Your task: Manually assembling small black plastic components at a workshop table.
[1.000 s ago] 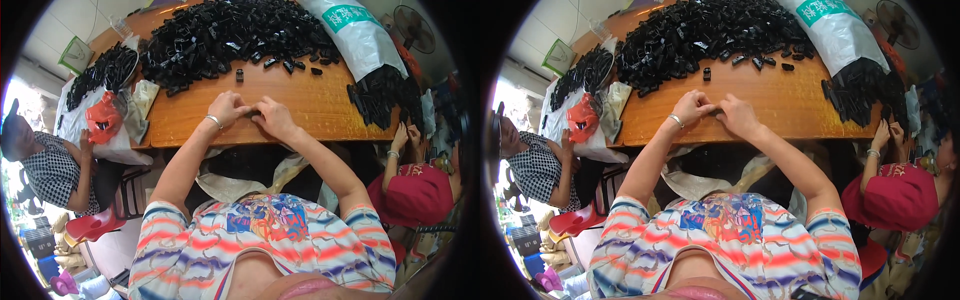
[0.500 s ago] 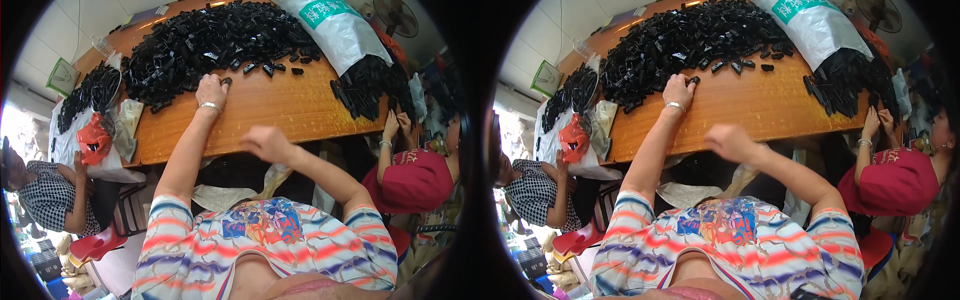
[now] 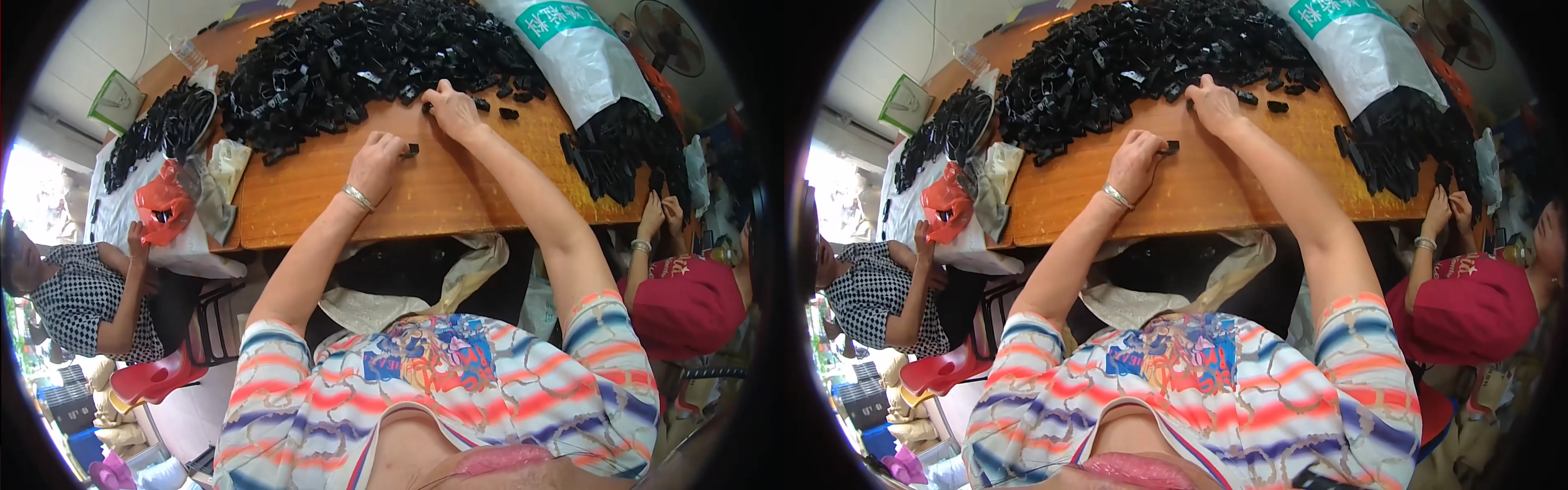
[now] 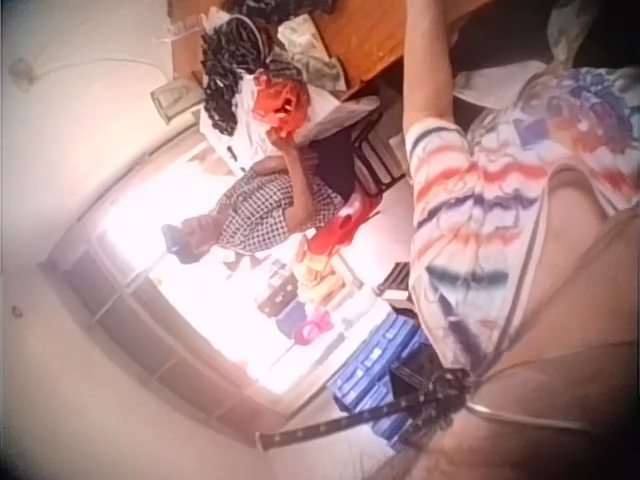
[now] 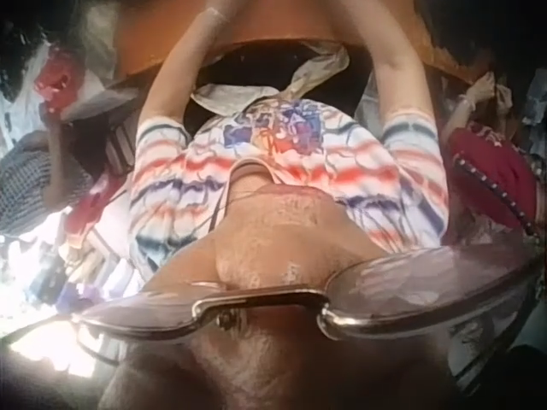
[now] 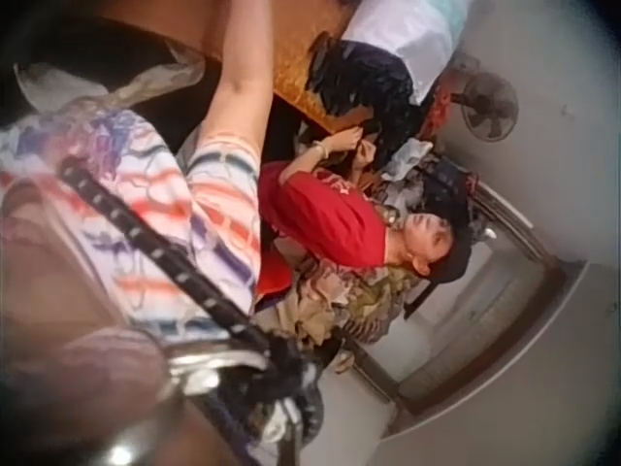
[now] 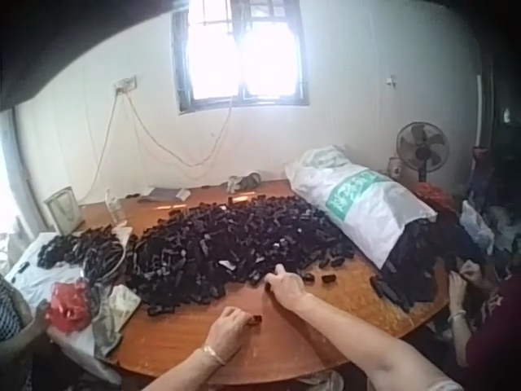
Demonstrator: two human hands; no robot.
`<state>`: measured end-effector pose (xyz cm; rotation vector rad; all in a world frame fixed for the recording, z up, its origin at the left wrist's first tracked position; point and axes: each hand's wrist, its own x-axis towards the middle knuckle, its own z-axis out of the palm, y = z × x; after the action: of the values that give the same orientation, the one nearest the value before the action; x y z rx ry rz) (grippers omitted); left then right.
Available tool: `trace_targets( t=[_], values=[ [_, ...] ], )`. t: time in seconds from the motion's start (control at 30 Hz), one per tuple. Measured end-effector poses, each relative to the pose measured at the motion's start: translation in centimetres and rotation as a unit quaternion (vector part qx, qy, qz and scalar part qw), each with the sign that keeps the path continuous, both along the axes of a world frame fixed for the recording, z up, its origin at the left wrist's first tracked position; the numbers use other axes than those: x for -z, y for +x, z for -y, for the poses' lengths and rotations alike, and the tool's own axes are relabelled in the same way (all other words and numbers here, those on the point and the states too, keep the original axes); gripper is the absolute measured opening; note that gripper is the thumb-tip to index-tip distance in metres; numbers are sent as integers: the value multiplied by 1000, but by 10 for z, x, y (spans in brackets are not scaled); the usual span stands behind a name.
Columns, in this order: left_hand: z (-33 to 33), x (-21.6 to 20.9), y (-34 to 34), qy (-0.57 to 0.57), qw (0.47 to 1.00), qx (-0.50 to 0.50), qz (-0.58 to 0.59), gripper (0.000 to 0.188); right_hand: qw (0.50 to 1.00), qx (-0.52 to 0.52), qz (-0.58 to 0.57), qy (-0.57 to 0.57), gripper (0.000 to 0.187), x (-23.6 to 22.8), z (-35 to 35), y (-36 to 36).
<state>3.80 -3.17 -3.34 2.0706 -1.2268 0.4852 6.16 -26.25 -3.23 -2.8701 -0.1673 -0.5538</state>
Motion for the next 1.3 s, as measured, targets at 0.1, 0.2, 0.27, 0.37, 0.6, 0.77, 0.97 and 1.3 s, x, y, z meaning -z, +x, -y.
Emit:
trace_targets(
  t=[0.1,0.2,0.27,0.37,0.6,0.77,0.97,1.3],
  values=[
    [-2,0,-6,-21,999,11,-43,27,999,13,-50,-7,19,-8,0,-7],
    [-8,0,-11,-28,996,4,-86,35,975,-9,-201,95,22,-29,-4,-16],
    [-11,1,-13,-38,991,-15,-124,42,972,-5,-208,114,24,-28,-5,-24],
    [-12,-3,-16,-22,989,-60,-137,42,973,8,-191,128,24,-21,-5,-36],
    [-12,6,2,45,990,-104,-87,29,993,-24,-50,100,24,-14,-17,-49],
    [-5,4,4,35,991,-92,-91,23,984,-86,-18,158,18,-27,-49,-76],
    [-23,24,5,13,996,-51,-67,20,980,-74,-17,186,17,4,-71,-77],
    [-1,-4,16,136,964,-97,-205,18,983,-61,-64,162,26,-12,-58,-85]
  ],
)
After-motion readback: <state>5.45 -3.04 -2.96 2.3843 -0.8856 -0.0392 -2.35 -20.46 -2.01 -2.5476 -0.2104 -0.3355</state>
